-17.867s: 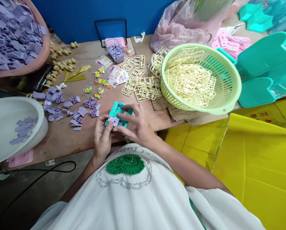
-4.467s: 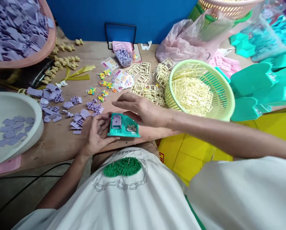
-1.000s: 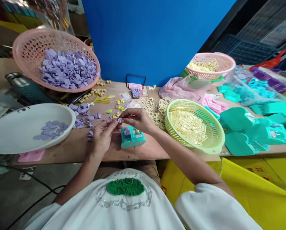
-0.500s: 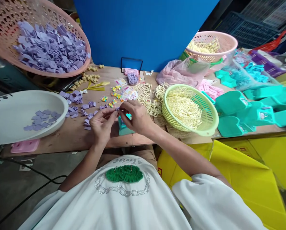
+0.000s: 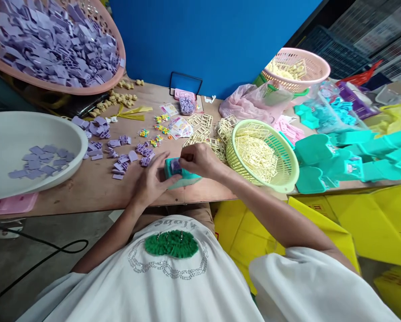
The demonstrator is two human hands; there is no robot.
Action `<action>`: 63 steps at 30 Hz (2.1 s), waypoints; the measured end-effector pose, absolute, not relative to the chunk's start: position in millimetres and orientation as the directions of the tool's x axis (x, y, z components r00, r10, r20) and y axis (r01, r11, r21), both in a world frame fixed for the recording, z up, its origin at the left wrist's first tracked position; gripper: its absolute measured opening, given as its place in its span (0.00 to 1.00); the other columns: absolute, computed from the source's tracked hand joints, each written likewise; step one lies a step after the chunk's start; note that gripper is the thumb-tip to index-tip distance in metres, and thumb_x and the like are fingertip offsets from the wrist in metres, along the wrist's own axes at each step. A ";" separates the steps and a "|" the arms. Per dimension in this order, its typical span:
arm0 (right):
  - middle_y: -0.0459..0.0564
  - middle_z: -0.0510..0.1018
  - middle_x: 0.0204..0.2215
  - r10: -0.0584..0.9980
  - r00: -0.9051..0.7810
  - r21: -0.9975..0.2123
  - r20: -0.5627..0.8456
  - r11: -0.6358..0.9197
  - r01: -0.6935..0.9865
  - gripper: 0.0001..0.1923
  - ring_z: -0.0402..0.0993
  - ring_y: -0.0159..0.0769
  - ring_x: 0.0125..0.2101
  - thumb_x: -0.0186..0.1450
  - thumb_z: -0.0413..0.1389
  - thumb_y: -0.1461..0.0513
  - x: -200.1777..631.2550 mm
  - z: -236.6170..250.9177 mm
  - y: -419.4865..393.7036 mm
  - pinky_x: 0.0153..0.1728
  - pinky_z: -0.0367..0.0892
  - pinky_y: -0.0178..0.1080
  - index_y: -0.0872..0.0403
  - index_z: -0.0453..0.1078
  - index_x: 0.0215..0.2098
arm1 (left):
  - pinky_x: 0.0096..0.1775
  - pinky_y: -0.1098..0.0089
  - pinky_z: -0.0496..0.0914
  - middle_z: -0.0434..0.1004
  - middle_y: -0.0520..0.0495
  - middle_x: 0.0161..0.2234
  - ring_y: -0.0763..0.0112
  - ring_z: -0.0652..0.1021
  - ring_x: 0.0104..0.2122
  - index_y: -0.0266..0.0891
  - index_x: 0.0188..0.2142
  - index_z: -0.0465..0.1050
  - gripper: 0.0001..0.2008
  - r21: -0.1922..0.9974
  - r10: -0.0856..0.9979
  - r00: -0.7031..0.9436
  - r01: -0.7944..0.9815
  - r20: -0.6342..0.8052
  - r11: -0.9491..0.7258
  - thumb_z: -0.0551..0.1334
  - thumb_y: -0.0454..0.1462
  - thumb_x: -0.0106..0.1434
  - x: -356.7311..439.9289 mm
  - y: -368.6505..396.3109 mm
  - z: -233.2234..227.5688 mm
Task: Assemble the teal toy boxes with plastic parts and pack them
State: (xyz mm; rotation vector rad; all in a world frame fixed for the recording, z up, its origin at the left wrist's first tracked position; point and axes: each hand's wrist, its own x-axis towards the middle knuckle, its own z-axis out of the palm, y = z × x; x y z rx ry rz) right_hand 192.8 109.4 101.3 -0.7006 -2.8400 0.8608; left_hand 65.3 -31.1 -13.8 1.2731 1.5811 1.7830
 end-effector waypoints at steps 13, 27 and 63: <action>0.41 0.66 0.17 0.430 -0.848 -0.570 -0.310 0.630 0.527 0.12 0.60 0.27 0.20 0.62 0.58 0.57 194.3 94.7 120.0 0.24 0.53 0.34 0.54 0.70 0.24 | 0.57 0.56 0.77 0.80 0.37 0.56 0.51 0.82 0.56 0.41 0.61 0.68 0.40 0.897 0.840 -0.382 0.370 0.384 -0.241 0.80 0.50 0.55 81.5 -29.3 -31.2; 0.38 0.58 0.16 0.381 -0.885 -0.373 -0.269 0.806 0.460 0.13 0.50 0.25 0.21 0.60 0.56 0.63 180.9 113.4 98.6 0.26 0.50 0.35 0.53 0.61 0.19 | 0.56 0.50 0.78 0.81 0.34 0.58 0.45 0.83 0.55 0.41 0.63 0.64 0.46 0.906 0.895 -0.360 0.410 0.264 -0.103 0.81 0.51 0.52 84.5 -30.5 -30.7; 0.45 0.67 0.23 0.133 -0.910 -0.382 -0.393 0.876 0.293 0.13 0.59 0.29 0.24 0.74 0.49 0.64 176.3 127.3 101.0 0.29 0.55 0.35 0.53 0.65 0.30 | 0.53 0.51 0.77 0.82 0.36 0.51 0.43 0.83 0.52 0.39 0.60 0.65 0.41 0.892 0.916 -0.306 0.439 0.260 -0.107 0.78 0.52 0.54 80.3 -31.4 -21.9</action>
